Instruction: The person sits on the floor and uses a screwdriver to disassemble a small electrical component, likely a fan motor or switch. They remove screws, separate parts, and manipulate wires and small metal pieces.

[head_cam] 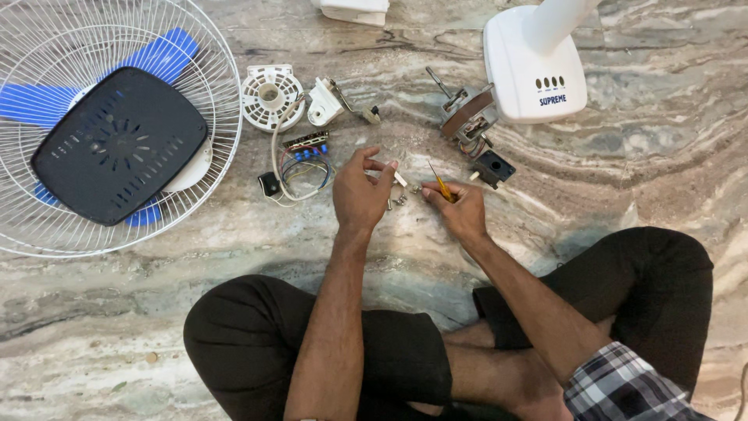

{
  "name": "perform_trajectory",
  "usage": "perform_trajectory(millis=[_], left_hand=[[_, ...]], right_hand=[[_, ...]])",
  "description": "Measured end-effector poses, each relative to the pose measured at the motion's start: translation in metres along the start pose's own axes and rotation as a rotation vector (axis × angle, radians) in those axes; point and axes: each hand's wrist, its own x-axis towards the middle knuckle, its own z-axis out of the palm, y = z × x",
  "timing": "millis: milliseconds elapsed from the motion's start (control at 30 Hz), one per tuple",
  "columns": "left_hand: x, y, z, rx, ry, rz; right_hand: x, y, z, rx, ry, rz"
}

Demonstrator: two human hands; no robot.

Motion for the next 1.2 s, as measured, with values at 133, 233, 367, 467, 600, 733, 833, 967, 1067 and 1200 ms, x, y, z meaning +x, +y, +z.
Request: perform_trajectory(millis=[133,233,367,467,600,733,833,967,1067,1200], left_hand=[[0.001,-0.001,0.001,0.015,-0.020,-0.005],[0.000,-0.002,0.001,0.017,-0.015,0.004],[0.001,-0.002,0.001,0.008,-0.008,0.010],[0.000,-0.003,0.001,0.023,-0.021,-0.002],[0.003,-0.001,0.002,0.022,-0.020,-0.005],[0.002,-0.003,0.002,0.015,-0.027,-0.013],[0.003,-0.005,0.005,0.002,-0.018,-0.012],[0.004,-0.006,0.007,0.005,-0.023,-0.005],[0.004,-0.007,0.009,0.007,-0.026,-0.006],[0.005,-0.007,0.009,0.025,-0.028,-0.002]], right_hand=[[0.001,0.004,0.000,0.025,0.002,-0.045],[0.000,0.004,-0.001,0.039,0.010,-0.108],[-0.003,-0.002,0.001,0.098,0.066,0.013],[-0.006,-0.005,0.005,0.150,0.095,0.062],[-0.006,-0.002,0.004,0.038,0.171,-0.026],[-0.002,0.005,0.013,0.140,0.215,-0.098],[0.002,0.009,0.014,0.184,0.180,-0.133],[0.001,0.007,0.014,0.183,0.138,-0.109],[0.000,0.005,0.015,0.196,0.130,-0.101],[0.001,0.005,0.016,0.175,0.130,-0.097]])
